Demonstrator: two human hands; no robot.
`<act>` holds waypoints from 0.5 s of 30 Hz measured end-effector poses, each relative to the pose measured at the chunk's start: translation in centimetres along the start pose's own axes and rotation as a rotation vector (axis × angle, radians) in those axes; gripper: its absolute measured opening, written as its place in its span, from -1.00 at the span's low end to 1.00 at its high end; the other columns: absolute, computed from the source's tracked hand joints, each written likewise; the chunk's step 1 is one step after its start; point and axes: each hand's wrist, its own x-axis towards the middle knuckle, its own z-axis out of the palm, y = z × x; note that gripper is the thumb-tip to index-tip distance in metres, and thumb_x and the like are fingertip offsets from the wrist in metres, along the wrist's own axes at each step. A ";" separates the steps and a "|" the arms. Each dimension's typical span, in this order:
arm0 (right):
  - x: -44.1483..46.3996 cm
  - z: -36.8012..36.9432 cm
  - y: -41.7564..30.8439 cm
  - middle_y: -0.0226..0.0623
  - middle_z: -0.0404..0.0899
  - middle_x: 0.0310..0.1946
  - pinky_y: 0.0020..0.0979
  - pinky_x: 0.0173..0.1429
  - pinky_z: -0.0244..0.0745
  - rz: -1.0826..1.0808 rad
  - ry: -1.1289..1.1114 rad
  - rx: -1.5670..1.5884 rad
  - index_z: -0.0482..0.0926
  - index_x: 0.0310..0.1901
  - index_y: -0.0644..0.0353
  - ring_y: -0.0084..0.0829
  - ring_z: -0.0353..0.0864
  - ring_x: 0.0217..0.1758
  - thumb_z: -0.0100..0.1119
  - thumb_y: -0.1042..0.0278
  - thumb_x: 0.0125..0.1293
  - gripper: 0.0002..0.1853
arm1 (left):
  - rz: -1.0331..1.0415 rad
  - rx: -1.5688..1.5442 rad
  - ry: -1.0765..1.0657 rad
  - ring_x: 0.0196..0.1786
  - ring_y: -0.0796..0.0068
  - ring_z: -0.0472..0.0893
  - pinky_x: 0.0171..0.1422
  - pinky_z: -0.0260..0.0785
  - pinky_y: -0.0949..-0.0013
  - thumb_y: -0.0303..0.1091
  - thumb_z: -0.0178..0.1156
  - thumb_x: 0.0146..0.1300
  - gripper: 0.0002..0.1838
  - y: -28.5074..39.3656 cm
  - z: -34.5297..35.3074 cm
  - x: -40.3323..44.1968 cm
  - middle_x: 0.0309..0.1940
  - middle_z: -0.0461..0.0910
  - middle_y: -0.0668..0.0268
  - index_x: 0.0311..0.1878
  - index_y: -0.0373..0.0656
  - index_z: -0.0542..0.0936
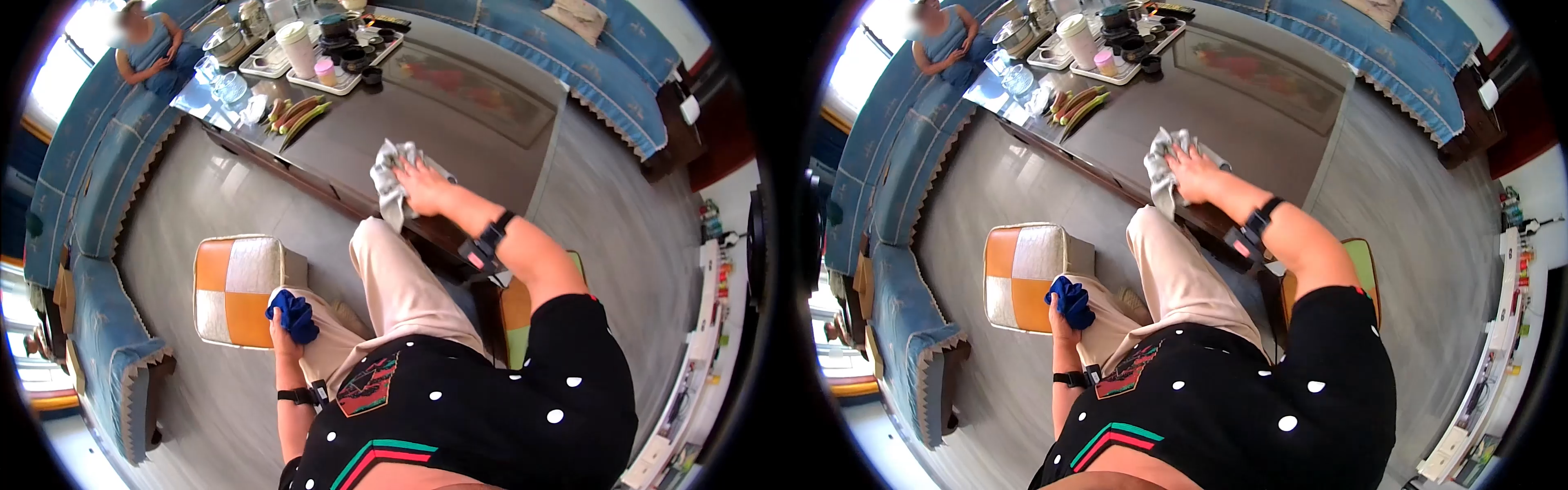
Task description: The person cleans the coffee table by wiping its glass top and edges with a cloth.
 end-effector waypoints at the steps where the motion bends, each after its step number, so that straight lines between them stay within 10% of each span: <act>1: 2.3 -0.4 0.3 -0.03 -0.13 0.53 0.03 0.50 0.07 0.033 -0.002 0.018 0.05 0.48 0.15 0.15 -0.10 0.55 0.09 0.25 0.23 -0.22 | -0.009 -0.008 0.006 -0.15 0.22 0.69 -0.14 0.61 0.22 0.04 -0.02 0.43 -0.49 -0.1 -0.3 0.0 -0.04 0.62 0.12 0.24 -0.12 0.38; 10: 14.8 -1.4 10.8 0.01 -0.18 0.54 0.15 0.56 -0.40 0.479 0.022 0.058 0.02 0.48 0.16 0.10 -0.20 0.58 -0.01 0.05 0.29 -0.22 | 0.019 -0.004 0.053 -0.17 0.22 0.70 -0.17 0.62 0.21 0.01 0.03 0.41 -0.52 0.5 1.1 -0.9 -0.06 0.63 0.14 0.24 -0.10 0.37; 15: 15.3 -3.7 11.9 -0.03 -0.12 0.53 0.13 0.56 -0.31 0.628 0.015 0.084 0.04 0.48 0.16 -0.09 -0.15 0.60 -0.03 0.04 0.32 -0.24 | 0.025 0.038 0.027 -0.14 0.27 0.69 -0.08 0.59 0.23 0.09 -0.01 0.41 -0.47 0.7 1.2 -0.8 -0.09 0.65 0.17 0.19 -0.16 0.44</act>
